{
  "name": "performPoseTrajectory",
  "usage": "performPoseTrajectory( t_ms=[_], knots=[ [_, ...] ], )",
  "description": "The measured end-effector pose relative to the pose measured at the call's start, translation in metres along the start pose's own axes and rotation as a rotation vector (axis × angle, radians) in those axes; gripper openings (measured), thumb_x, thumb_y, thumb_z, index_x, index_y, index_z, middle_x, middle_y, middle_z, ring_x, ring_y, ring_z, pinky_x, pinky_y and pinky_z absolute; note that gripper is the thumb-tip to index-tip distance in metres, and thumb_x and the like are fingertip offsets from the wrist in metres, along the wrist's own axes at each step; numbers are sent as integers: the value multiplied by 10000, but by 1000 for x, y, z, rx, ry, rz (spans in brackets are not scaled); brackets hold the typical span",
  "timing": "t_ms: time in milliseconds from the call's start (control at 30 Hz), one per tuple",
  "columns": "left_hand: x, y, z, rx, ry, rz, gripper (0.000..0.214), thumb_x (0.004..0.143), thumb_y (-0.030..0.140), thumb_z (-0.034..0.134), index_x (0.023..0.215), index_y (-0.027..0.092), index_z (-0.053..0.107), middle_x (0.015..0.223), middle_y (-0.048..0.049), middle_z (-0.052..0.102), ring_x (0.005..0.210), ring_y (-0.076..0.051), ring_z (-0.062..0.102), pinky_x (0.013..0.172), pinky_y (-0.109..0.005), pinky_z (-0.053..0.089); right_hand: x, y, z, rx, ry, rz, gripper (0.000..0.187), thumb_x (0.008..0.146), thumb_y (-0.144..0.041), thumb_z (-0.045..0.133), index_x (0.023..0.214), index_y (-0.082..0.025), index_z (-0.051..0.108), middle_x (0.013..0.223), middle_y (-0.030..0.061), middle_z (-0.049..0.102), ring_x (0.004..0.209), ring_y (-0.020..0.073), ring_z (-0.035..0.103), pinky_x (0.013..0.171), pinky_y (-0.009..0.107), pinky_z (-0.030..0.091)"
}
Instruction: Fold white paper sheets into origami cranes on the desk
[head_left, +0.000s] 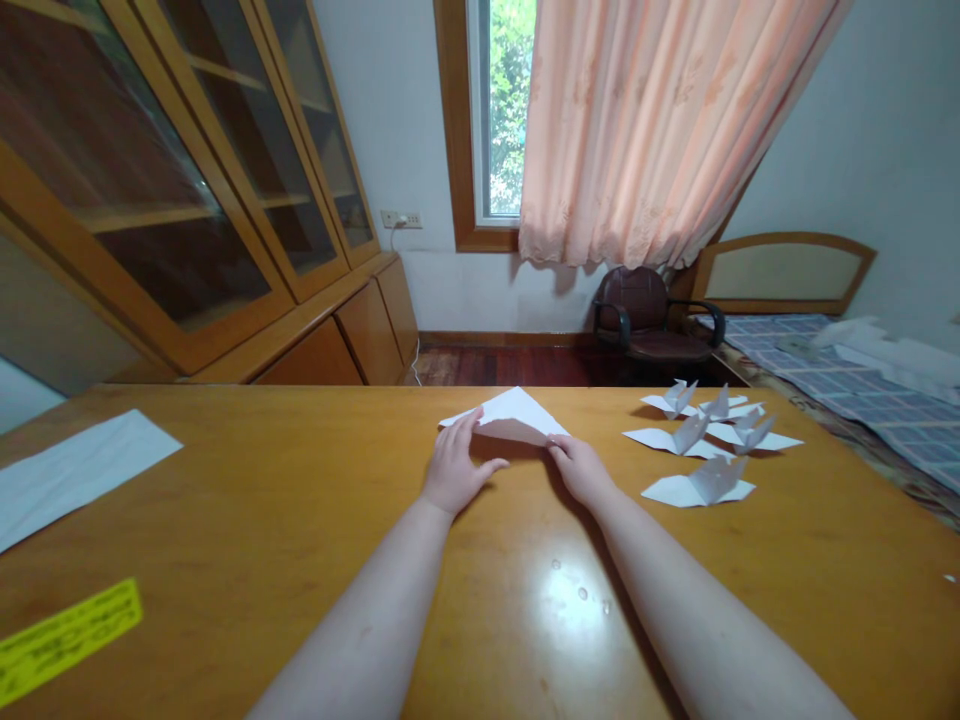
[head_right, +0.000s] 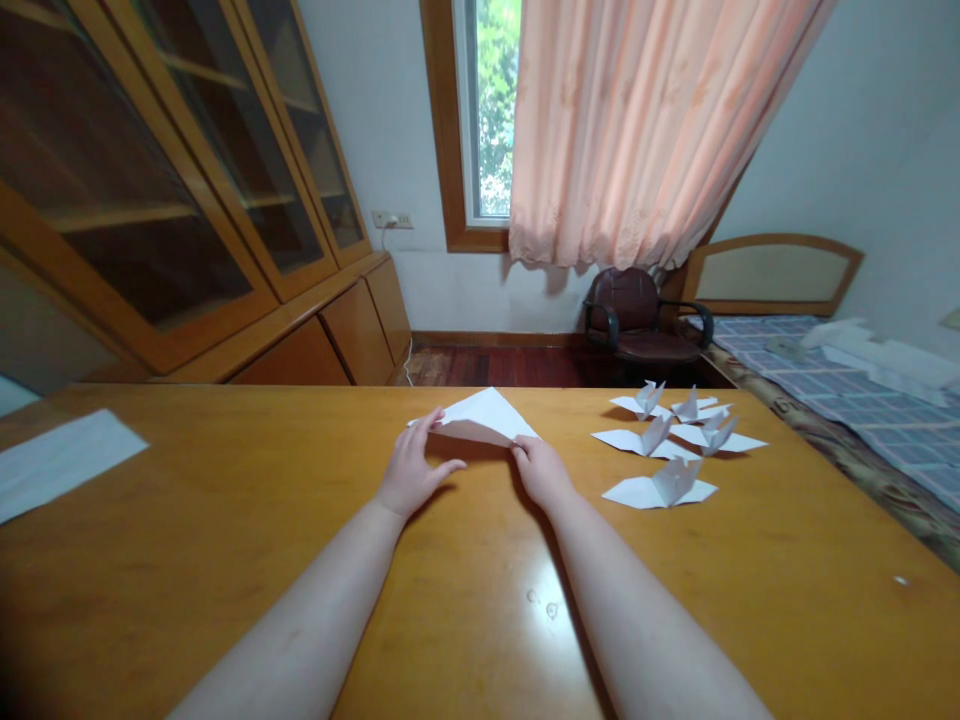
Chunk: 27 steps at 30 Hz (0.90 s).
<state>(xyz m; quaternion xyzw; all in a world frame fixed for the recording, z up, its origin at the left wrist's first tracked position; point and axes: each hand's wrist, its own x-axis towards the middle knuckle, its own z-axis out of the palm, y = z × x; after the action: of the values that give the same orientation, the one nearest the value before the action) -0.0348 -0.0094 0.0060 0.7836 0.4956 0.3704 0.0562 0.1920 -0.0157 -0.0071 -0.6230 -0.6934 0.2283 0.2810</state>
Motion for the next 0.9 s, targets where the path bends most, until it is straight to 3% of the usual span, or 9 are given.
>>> performPoseTrajectory(
  t_ms=[67, 200, 433, 633, 733, 800, 900],
  knots=[
    [2, -3, 3, 88, 10, -150, 717, 743, 473, 597, 1336, 191, 309, 1260, -102, 517, 1145, -238, 473, 985, -382, 347, 0, -1, -1, 9, 29, 12, 315, 866, -276, 354, 880, -173, 651, 907, 61, 677, 878, 199, 595, 769, 276, 418],
    [4, -7, 4, 254, -56, -374, 407, 826, 353, 502, 1205, 208, 484, 1130, -78, 608, 1069, -228, 518, 956, -365, 344, -1, -1, -2, 19, 71, 14, 290, 853, -278, 363, 805, -173, 629, 831, 50, 667, 805, 186, 587, 705, 248, 392],
    [4, -7, 1, 346, -233, -442, 307, 833, 335, 467, 1108, 235, 557, 1063, -59, 643, 996, -221, 561, 851, -332, 400, 0, 2, -2, -202, 126, 165, 295, 829, -391, 429, 723, -176, 600, 701, 39, 634, 668, 164, 549, 580, 237, 314],
    [2, -11, 6, 416, -219, -477, 417, 800, 320, 503, 1202, 211, 485, 1120, -97, 602, 1012, -255, 549, 849, -378, 420, 2, 2, -2, -365, 114, 210, 254, 805, -404, 479, 828, -196, 623, 793, 51, 658, 756, 186, 569, 647, 263, 311],
    [1, -5, 7, 466, -144, -458, 477, 780, 297, 529, 1241, 197, 461, 1225, -115, 531, 1131, -279, 467, 928, -414, 379, 1, 0, -2, -424, 103, 213, 273, 816, -414, 460, 827, -194, 621, 810, 60, 659, 771, 196, 569, 657, 275, 308],
    [0, 2, 8, 480, -120, -387, 483, 772, 293, 542, 1241, 199, 474, 1319, -108, 454, 1247, -291, 348, 1037, -454, 258, 1, -2, -2, -456, 97, 211, 284, 823, -419, 448, 818, -191, 617, 819, 66, 658, 778, 199, 568, 667, 282, 307],
    [-4, 13, 13, 394, -252, -142, 525, 793, 393, 518, 1291, 255, 430, 1417, -64, 342, 1338, -284, 191, 1094, -479, 124, 0, -5, -2, -477, 80, 218, 295, 828, -421, 441, 839, -185, 616, 835, 74, 654, 800, 202, 565, 688, 290, 310]
  ],
)
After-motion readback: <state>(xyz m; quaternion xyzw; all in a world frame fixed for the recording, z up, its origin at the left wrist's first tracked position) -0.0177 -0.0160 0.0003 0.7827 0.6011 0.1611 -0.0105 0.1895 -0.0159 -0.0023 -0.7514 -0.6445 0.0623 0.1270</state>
